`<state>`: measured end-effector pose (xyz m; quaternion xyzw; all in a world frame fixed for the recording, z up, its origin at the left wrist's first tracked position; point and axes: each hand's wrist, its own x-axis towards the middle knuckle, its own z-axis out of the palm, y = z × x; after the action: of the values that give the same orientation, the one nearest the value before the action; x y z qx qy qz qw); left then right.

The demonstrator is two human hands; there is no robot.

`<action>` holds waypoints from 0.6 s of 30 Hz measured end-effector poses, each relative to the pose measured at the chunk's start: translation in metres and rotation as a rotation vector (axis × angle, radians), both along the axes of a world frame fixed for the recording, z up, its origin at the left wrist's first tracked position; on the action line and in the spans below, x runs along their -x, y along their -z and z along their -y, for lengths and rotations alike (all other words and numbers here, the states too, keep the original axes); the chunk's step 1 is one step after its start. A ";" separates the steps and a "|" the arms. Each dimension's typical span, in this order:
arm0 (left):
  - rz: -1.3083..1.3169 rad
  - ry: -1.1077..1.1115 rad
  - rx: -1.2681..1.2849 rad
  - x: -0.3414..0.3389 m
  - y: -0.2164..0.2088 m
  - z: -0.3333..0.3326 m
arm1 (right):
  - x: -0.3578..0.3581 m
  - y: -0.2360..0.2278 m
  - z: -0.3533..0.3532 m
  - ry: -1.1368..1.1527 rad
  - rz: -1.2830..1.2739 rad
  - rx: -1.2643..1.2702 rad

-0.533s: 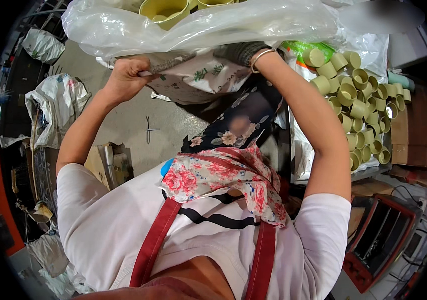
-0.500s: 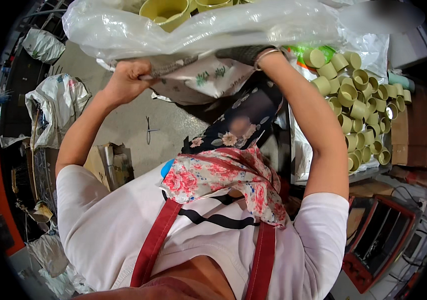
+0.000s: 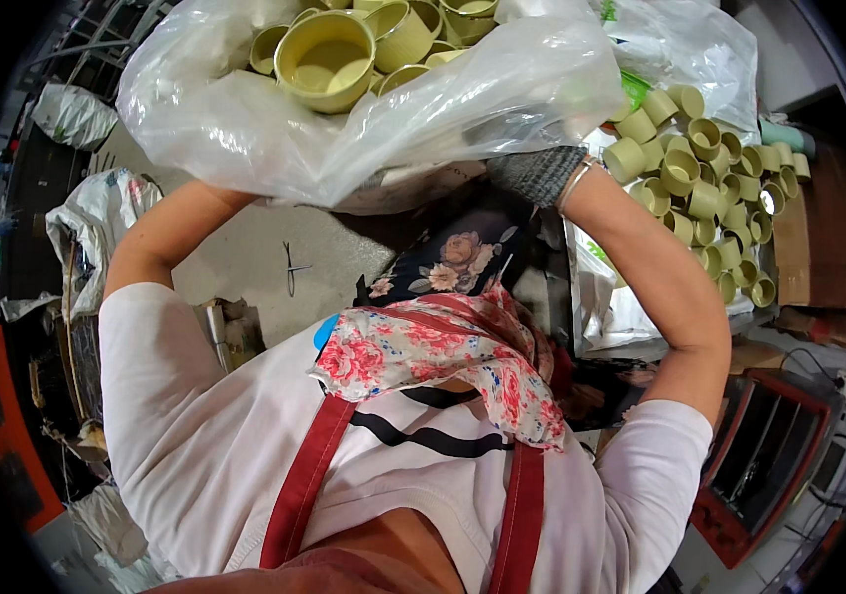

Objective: The person sits on the floor and assembles light green plastic cups by attaching metal rings to their rims. They pick up cups from a large plastic bag, use a multi-pronged tool to press the rings onto the cups, and place the finished items onto a nearby tray.

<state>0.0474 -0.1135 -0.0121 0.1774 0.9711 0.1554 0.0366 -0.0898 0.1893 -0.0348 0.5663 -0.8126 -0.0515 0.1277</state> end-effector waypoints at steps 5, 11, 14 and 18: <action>-0.023 -0.008 -0.040 0.003 0.000 -0.014 | 0.005 0.007 0.010 -0.033 0.191 0.131; -0.012 -0.017 -0.179 -0.005 -0.009 -0.037 | 0.002 0.016 -0.001 -0.316 0.234 0.415; -0.029 -0.008 -0.274 0.012 0.004 -0.052 | -0.001 0.009 -0.001 -0.276 0.279 0.303; -0.046 -0.048 -0.420 0.025 0.006 -0.062 | -0.009 0.004 -0.003 -0.182 0.352 0.216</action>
<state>0.0222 -0.0518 -0.0177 0.1614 0.9219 0.3512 -0.0269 -0.0806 0.1927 -0.0390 0.6207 -0.7687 0.1470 0.0477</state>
